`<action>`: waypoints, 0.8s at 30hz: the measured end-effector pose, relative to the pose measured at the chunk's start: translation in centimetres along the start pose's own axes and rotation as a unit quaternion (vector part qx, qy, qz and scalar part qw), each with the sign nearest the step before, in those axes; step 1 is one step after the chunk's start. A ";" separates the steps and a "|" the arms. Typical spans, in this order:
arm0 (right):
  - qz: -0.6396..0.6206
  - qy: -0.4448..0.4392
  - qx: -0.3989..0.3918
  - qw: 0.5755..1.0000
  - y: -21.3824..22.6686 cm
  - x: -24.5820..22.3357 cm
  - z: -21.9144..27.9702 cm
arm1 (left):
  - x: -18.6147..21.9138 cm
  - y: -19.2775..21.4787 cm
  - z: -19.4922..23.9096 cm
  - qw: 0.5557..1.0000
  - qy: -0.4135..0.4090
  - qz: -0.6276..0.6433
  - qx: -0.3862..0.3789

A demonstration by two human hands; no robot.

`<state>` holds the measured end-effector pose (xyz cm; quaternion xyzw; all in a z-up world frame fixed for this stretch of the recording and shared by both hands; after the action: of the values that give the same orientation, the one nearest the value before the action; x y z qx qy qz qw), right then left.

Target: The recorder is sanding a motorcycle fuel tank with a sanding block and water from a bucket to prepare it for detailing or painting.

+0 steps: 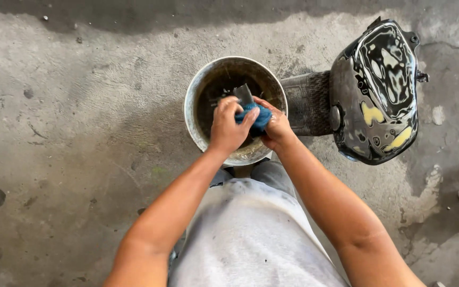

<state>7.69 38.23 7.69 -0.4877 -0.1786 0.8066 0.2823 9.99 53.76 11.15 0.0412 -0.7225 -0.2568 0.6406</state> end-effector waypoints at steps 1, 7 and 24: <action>0.001 0.002 -0.002 1.000 -0.8 0.6 0.0 | -0.4 -1.1 -0.4 1.000 -0.002 0.000 0.002; 0.001 0.034 0.086 0.996 -4.1 1.4 2.7 | -2.8 -3.2 -2.5 0.945 0.181 0.124 0.242; 0.145 0.045 0.075 0.986 -6.3 -0.2 4.8 | 0.1 -2.6 -0.3 0.958 -0.008 -0.019 0.286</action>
<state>5.25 42.91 13.59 -0.5215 -0.0320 0.8273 0.2062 9.55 51.35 10.16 0.2340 -0.7697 -0.0519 0.5917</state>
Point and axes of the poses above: each hand's wrist, its own z-axis away from the middle knuckle, its own y-axis out of the back of the hand, x = y × z, the point moved 2 cm from there along -z, towards the middle knuckle, and after that the axes turned 4 degrees about y, right-handed, at the moved point
